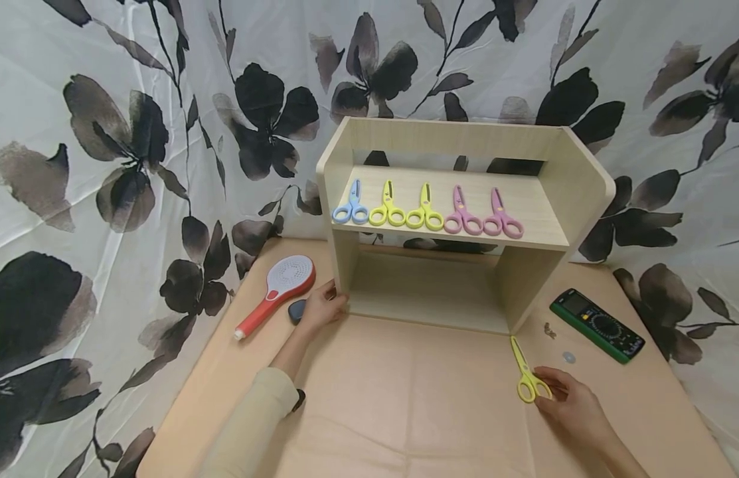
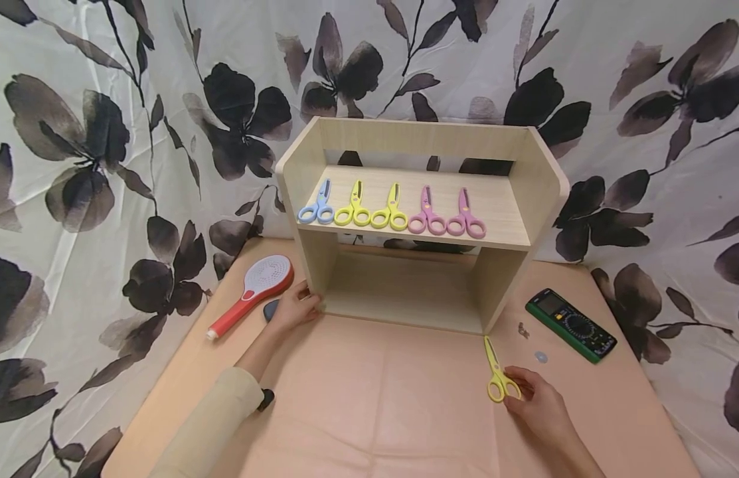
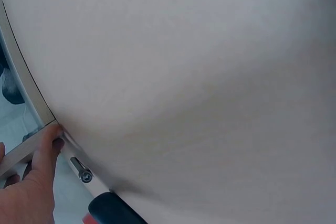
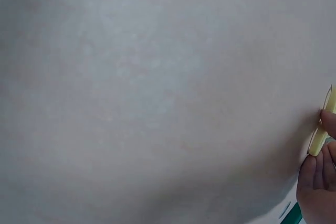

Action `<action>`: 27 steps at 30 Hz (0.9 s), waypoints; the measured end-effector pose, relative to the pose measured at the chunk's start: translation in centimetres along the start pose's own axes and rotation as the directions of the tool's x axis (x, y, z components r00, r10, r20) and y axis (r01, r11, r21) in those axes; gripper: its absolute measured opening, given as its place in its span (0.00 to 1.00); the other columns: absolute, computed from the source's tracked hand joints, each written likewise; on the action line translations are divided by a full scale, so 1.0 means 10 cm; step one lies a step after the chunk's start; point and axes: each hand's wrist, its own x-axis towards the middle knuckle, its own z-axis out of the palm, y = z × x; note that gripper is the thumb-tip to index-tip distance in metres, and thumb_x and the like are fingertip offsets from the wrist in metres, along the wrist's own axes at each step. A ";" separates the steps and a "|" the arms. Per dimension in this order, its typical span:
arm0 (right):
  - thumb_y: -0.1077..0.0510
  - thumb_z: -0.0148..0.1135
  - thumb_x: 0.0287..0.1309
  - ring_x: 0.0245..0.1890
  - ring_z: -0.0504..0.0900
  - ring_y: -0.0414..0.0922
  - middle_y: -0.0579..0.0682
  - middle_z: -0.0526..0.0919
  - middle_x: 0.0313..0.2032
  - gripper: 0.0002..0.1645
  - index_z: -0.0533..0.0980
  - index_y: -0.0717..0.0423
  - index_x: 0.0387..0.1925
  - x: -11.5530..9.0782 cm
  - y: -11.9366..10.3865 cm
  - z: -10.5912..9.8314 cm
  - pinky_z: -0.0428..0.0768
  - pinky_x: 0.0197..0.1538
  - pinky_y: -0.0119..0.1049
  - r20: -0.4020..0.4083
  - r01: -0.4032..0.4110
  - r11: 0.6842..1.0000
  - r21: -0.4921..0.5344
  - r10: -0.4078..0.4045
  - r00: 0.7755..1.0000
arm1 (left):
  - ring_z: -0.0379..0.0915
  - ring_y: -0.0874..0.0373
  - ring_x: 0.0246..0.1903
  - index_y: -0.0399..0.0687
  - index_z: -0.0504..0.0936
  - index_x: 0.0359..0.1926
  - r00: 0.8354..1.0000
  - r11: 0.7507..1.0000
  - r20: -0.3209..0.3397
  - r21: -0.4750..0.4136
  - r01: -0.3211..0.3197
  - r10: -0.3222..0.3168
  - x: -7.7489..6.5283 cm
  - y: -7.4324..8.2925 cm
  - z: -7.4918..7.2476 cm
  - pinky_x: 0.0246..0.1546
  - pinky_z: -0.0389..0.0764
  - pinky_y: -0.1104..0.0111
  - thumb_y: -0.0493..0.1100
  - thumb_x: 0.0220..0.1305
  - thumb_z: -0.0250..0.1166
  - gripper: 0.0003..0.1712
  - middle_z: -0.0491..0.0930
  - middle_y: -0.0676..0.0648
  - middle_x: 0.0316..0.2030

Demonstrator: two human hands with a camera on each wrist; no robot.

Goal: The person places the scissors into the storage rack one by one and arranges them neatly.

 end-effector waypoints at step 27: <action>0.59 0.74 0.55 0.58 0.81 0.67 0.72 0.80 0.59 0.35 0.75 0.66 0.63 -0.03 -0.11 0.00 0.85 0.56 0.56 -0.118 -0.015 0.998 -0.060 0.008 0.993 | 0.81 0.41 0.51 0.44 0.69 0.76 1.000 1.000 0.013 -0.014 0.013 -0.012 -0.03 0.06 0.02 0.51 0.87 0.45 0.36 0.71 0.61 0.33 0.75 0.31 0.67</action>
